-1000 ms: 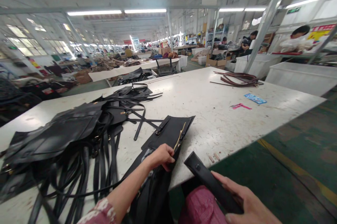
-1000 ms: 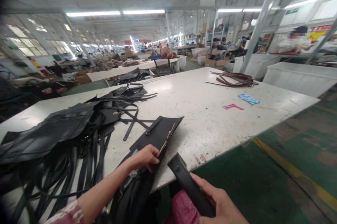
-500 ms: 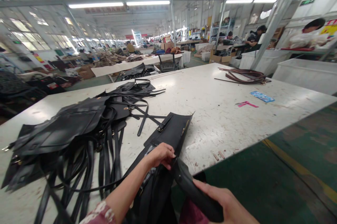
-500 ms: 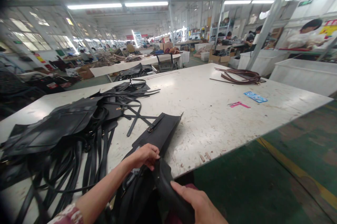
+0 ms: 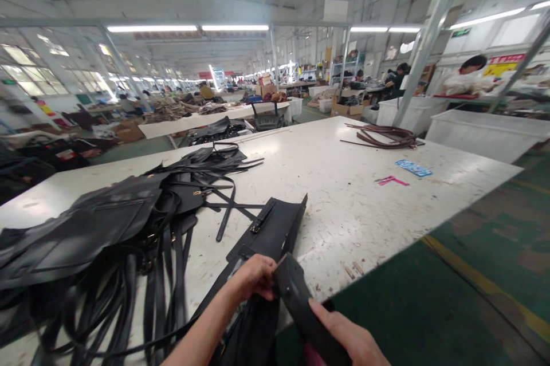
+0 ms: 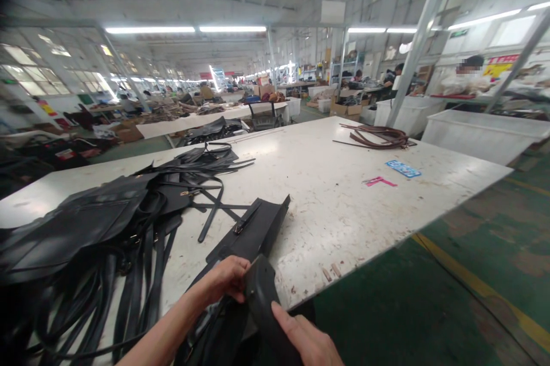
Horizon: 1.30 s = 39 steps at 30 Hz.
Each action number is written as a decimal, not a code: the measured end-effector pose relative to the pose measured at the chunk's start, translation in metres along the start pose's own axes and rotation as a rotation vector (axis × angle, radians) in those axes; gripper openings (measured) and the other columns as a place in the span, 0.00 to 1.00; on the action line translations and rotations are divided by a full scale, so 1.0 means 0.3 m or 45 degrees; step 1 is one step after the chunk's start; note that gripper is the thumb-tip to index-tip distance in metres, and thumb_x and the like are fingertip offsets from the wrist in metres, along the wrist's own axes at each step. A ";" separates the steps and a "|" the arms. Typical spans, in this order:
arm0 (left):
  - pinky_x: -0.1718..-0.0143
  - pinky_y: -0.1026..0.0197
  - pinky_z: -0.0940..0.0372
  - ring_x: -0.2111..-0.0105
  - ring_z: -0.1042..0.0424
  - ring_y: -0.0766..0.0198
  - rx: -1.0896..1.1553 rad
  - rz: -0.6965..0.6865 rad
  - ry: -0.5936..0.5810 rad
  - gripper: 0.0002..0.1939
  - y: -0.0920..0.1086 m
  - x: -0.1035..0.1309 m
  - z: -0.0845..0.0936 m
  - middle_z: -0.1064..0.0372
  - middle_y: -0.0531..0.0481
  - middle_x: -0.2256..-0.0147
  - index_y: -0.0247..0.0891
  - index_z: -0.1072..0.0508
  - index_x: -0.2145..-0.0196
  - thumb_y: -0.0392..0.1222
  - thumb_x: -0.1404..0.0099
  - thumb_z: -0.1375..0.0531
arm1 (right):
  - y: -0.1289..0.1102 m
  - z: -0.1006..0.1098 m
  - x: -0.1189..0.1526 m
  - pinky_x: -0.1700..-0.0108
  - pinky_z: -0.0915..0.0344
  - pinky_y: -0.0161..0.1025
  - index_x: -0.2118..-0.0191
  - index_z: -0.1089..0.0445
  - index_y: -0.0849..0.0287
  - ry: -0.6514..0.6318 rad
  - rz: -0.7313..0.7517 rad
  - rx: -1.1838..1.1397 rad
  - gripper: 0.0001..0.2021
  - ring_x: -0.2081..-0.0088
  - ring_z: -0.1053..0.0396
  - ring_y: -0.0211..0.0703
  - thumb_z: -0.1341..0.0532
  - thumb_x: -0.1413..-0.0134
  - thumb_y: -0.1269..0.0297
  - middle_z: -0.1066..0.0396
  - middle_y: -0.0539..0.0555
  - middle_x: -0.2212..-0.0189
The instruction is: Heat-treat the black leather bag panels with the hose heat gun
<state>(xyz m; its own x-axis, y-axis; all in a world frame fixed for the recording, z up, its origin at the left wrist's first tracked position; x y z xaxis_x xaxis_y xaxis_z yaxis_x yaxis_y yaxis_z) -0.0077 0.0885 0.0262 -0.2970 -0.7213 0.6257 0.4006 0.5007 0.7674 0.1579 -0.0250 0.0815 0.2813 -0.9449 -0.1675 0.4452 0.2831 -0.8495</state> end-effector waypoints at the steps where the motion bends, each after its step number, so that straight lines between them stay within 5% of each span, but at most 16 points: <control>1: 0.84 0.64 0.41 0.87 0.41 0.69 0.003 -0.025 -0.013 0.06 0.002 0.016 0.005 0.43 0.57 0.87 0.37 0.40 0.83 0.38 0.62 0.44 | -0.002 0.022 -0.011 0.60 0.32 0.38 0.43 0.42 0.56 -0.005 -0.030 -0.009 0.32 0.62 0.29 0.48 0.42 0.60 0.74 0.28 0.56 0.60; 6: 0.78 0.62 0.39 0.84 0.43 0.70 -0.019 -0.190 0.033 0.09 0.048 0.145 0.058 0.47 0.58 0.86 0.38 0.42 0.84 0.42 0.59 0.43 | 0.079 0.163 -0.017 0.44 0.48 0.43 0.43 0.43 0.61 0.094 -0.279 -0.140 0.36 0.45 0.45 0.53 0.43 0.65 0.76 0.39 0.54 0.46; 10: 0.58 0.61 0.40 0.62 0.35 0.62 -0.060 -0.586 0.317 0.07 0.236 0.329 0.176 0.33 0.51 0.66 0.37 0.37 0.83 0.40 0.55 0.42 | 0.153 0.213 0.022 0.43 0.50 0.43 0.42 0.45 0.62 0.126 -0.314 -0.292 0.35 0.44 0.47 0.53 0.41 0.62 0.73 0.42 0.54 0.45; 14: 0.72 0.65 0.35 0.74 0.32 0.66 0.454 -0.663 0.434 0.03 0.402 0.501 0.289 0.31 0.55 0.72 0.39 0.32 0.74 0.38 0.50 0.42 | 0.175 0.253 0.061 0.44 0.47 0.40 0.42 0.44 0.61 0.203 -0.316 -0.387 0.32 0.44 0.46 0.51 0.40 0.58 0.70 0.43 0.53 0.44; 17: 0.75 0.67 0.34 0.76 0.31 0.68 0.876 -0.717 0.608 0.08 0.460 0.561 0.341 0.31 0.55 0.75 0.38 0.31 0.70 0.30 0.49 0.44 | 0.162 0.311 0.085 0.47 0.42 0.39 0.44 0.41 0.60 0.316 -0.339 -0.362 0.31 0.47 0.41 0.52 0.39 0.58 0.69 0.38 0.53 0.47; 20: 0.70 0.58 0.31 0.73 0.28 0.61 1.198 -0.489 0.589 0.09 0.375 0.469 0.292 0.29 0.48 0.73 0.34 0.31 0.67 0.29 0.46 0.48 | 0.151 0.374 0.110 0.53 0.34 0.36 0.45 0.39 0.60 0.412 -0.368 -0.316 0.31 0.51 0.36 0.53 0.38 0.60 0.68 0.33 0.53 0.51; 24: 0.69 0.49 0.31 0.73 0.27 0.53 1.468 -0.081 0.568 0.07 0.093 0.261 0.179 0.28 0.42 0.75 0.28 0.32 0.67 0.31 0.43 0.48 | 0.194 0.417 0.147 0.64 0.28 0.32 0.41 0.47 0.58 0.429 -0.474 -0.307 0.35 0.56 0.31 0.52 0.37 0.58 0.64 0.32 0.53 0.52; 30: 0.64 0.50 0.32 0.71 0.26 0.55 1.530 -0.048 0.696 0.10 -0.234 0.124 0.166 0.27 0.45 0.75 0.29 0.32 0.63 0.30 0.43 0.49 | 0.296 0.386 0.204 0.75 0.30 0.33 0.37 0.62 0.54 0.275 -0.710 -0.339 0.42 0.64 0.29 0.50 0.38 0.56 0.59 0.37 0.53 0.48; 33: 0.62 0.51 0.33 0.69 0.26 0.55 1.517 -0.068 0.674 0.10 -0.281 0.125 0.184 0.26 0.46 0.74 0.31 0.31 0.63 0.30 0.44 0.47 | 0.285 0.367 0.207 0.60 0.31 0.34 0.38 0.59 0.55 0.207 -0.683 -0.337 0.41 0.51 0.37 0.52 0.39 0.56 0.60 0.42 0.52 0.45; 35: 0.61 0.51 0.33 0.67 0.27 0.54 1.504 -0.082 0.594 0.10 -0.278 0.129 0.183 0.26 0.45 0.72 0.31 0.30 0.63 0.32 0.44 0.45 | 0.255 0.348 0.195 0.48 0.40 0.35 0.38 0.56 0.57 0.152 -0.634 -0.380 0.39 0.45 0.45 0.51 0.39 0.56 0.63 0.44 0.51 0.43; 39: 0.59 0.51 0.34 0.64 0.27 0.55 1.499 -0.225 0.444 0.11 -0.246 0.147 0.181 0.26 0.46 0.67 0.34 0.30 0.61 0.39 0.42 0.45 | 0.193 0.292 0.156 0.44 0.48 0.33 0.41 0.49 0.53 0.007 -0.579 -0.534 0.36 0.42 0.50 0.47 0.40 0.59 0.69 0.45 0.47 0.43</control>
<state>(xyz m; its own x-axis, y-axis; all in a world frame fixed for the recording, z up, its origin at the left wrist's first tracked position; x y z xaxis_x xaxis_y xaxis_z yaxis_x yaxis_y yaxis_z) -0.0975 0.0459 0.0048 0.0511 -0.8212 0.5684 -0.6970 0.3783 0.6092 0.2712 -0.0385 0.0683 0.1366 -0.9569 0.2563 0.1470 -0.2362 -0.9605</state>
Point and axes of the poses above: each hand's wrist, its own x-axis away from the middle knuckle, its own z-axis out of the back of the hand, y = z × x, the point moved 8 cm from there along -x, towards the middle knuckle
